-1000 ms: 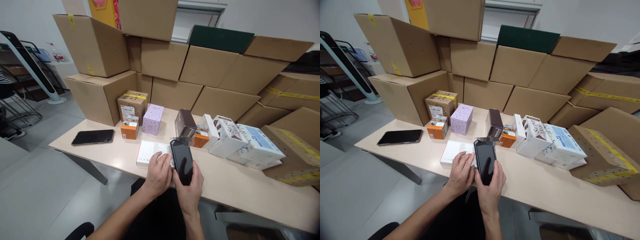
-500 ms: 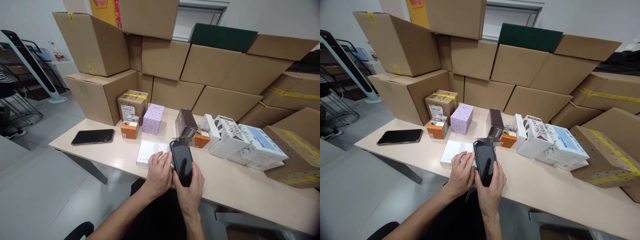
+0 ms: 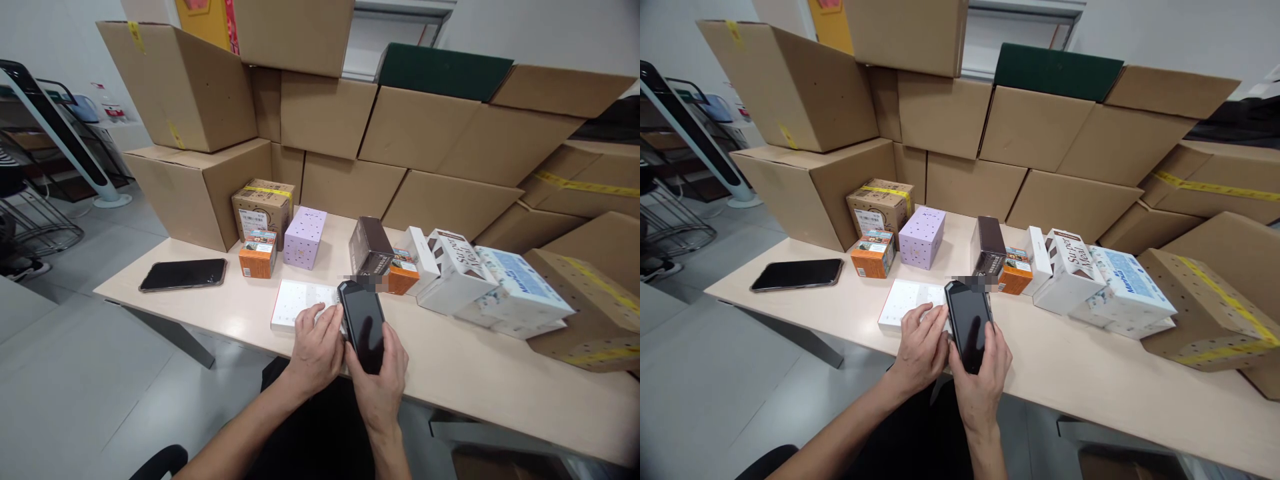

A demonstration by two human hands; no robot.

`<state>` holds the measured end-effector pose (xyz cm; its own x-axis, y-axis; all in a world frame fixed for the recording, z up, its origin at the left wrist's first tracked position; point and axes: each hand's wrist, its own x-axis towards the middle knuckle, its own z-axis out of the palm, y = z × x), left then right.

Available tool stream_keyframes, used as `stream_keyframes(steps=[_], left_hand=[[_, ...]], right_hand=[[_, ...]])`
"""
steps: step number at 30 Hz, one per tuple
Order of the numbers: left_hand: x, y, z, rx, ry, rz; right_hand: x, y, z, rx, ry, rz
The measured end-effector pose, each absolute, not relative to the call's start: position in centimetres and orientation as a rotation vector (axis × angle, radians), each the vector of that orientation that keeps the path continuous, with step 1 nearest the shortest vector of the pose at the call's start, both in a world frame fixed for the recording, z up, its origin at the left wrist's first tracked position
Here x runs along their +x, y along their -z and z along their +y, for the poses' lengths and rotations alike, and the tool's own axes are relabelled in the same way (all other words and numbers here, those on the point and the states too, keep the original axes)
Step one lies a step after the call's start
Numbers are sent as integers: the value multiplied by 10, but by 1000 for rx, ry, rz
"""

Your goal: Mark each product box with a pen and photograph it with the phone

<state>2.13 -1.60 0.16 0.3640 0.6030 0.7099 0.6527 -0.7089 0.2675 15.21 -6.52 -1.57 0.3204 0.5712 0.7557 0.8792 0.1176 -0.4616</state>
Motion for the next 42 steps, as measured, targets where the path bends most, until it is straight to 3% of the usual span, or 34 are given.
stream_keyframes(steps=[42], left_hand=[[21, 0, -15, -2574, 1241, -1182]], right_hand=[[183, 6, -80, -1761, 323, -1148]])
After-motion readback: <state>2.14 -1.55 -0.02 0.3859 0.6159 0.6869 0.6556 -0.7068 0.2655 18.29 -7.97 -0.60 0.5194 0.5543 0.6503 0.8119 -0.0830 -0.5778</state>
